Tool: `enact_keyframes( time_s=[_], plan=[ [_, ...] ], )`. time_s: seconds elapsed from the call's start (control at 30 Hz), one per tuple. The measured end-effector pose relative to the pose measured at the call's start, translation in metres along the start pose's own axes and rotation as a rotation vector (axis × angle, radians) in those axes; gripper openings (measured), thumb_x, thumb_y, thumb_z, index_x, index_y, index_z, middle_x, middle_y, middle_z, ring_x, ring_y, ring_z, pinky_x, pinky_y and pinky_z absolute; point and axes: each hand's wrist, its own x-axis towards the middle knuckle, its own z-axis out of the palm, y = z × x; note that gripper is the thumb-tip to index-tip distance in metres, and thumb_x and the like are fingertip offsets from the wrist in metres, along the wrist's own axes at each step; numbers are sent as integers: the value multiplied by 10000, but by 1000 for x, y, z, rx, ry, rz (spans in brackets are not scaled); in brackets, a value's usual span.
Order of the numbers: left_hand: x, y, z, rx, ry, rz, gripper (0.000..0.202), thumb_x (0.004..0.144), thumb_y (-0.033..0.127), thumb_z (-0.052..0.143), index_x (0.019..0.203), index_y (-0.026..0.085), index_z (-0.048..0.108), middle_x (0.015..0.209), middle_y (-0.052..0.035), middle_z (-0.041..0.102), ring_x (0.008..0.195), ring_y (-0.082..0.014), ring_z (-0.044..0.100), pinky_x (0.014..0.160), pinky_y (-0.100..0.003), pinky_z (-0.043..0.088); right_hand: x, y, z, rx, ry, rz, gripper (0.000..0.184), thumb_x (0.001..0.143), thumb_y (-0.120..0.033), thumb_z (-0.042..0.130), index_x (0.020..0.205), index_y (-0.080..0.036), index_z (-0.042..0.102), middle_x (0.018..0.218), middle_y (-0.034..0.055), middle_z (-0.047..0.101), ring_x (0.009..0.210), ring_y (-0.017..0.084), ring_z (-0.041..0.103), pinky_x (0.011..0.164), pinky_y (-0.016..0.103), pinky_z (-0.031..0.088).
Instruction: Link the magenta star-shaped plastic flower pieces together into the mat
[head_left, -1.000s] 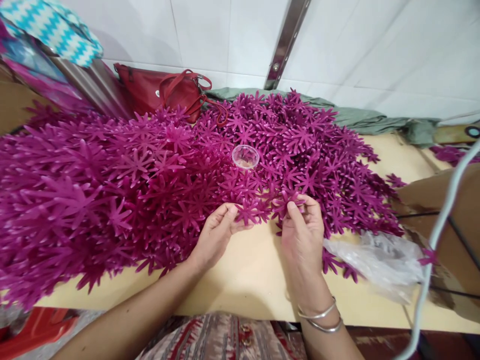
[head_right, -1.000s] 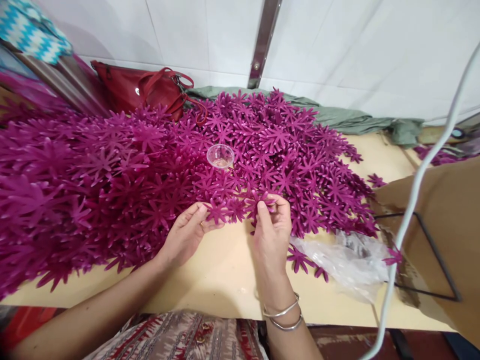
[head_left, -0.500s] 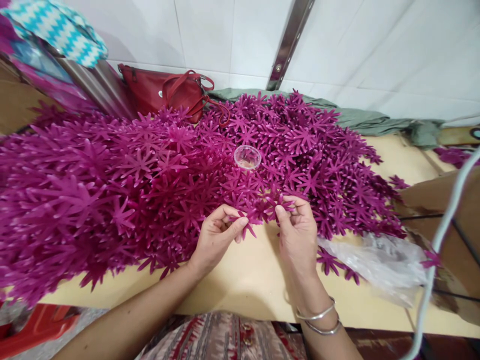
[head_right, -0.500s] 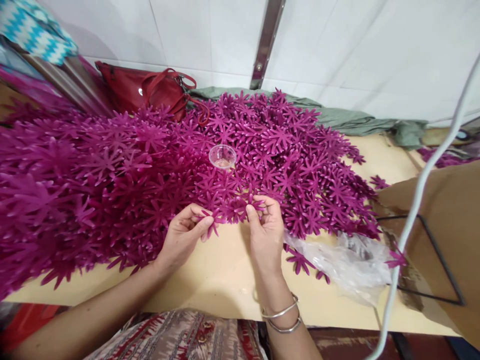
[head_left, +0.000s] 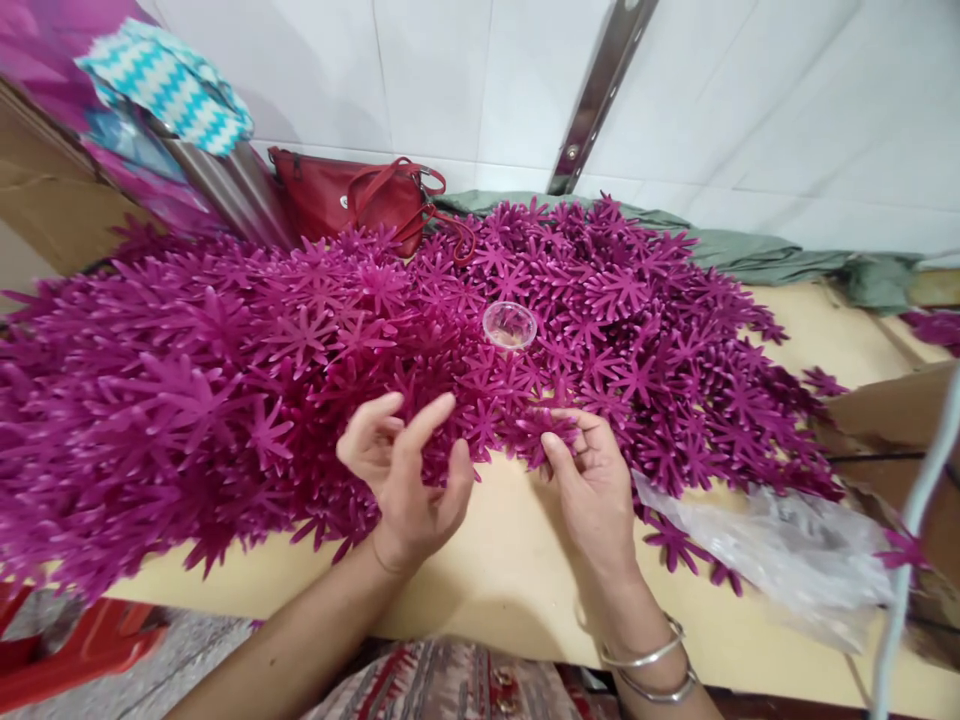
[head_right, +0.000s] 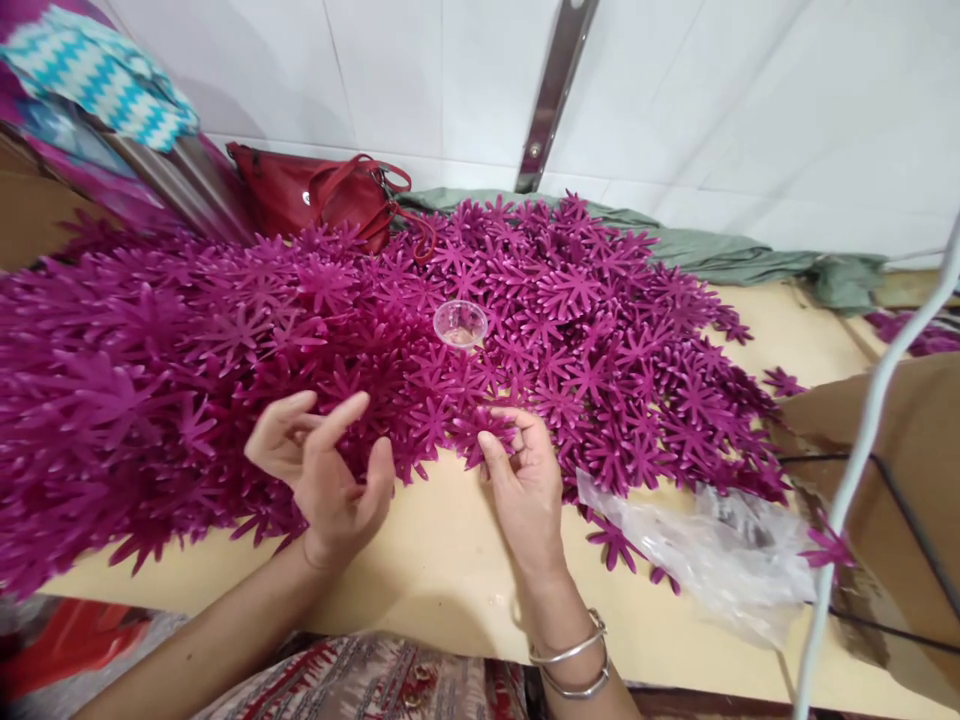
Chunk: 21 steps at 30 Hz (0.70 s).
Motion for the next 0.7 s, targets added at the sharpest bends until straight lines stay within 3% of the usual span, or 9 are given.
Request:
enact_keyframes(
  time_s=[0.17, 0.27, 0.37, 0.43, 0.53, 0.63, 0.7],
  plan=[
    [-2, 7, 7, -293, -357, 125, 481, 931, 151, 657, 1398, 184, 545, 1275, -135, 662, 1199, -238, 624, 1042, -381, 512, -4, -1, -3, 16, -141, -48, 174, 921, -326, 746, 1087, -306, 701, 949, -15, 697, 678, 111, 610, 579, 215, 497],
    [-4, 8, 15, -398, -436, 86, 284, 961, 177, 651, 1242, 202, 620, 1094, -82, 762, 1035, -199, 709, 941, -344, 563, -5, 0, -4, -11, -194, -98, 140, 934, -323, 732, 1074, -326, 736, 949, -9, 714, 746, 128, 648, 645, 230, 526],
    [-4, 8, 18, -474, -379, 65, 158, 946, 153, 671, 1094, 207, 660, 966, -54, 773, 926, -177, 733, 854, -307, 593, -5, 1, -6, -15, -213, -84, 197, 926, -359, 744, 1118, -320, 735, 897, -7, 690, 715, 129, 621, 634, 235, 513],
    [-2, 7, 16, -529, -310, 30, 188, 945, 117, 656, 1110, 207, 660, 986, -61, 770, 954, -175, 738, 875, -306, 604, -6, 1, -7, -4, -212, -31, 227, 940, -400, 722, 1148, -311, 713, 801, -26, 628, 612, 111, 538, 541, 218, 450],
    [4, 8, 9, -654, -134, -129, 218, 970, 81, 594, 1148, 201, 636, 1082, -85, 751, 1042, -190, 737, 942, -355, 607, -5, -6, -6, -10, -180, 35, 200, 987, -443, 647, 1098, -284, 695, 720, -43, 562, 564, 107, 479, 498, 211, 400],
    [9, 20, -1, -809, 7, -258, 229, 998, 67, 531, 1176, 195, 601, 1152, -99, 730, 1063, -201, 745, 938, -378, 619, 1, -23, 3, -63, -271, 26, 191, 1006, -412, 617, 1108, -271, 697, 825, -8, 660, 693, 133, 610, 626, 237, 505],
    [8, 35, -7, -923, -42, -215, 268, 991, 57, 530, 1212, 198, 586, 1136, -104, 746, 1019, -199, 764, 885, -347, 635, 10, -36, 13, -86, -427, -39, 224, 1002, -363, 624, 1194, -276, 702, 1077, 42, 738, 976, 179, 698, 874, 301, 560]
  ],
)
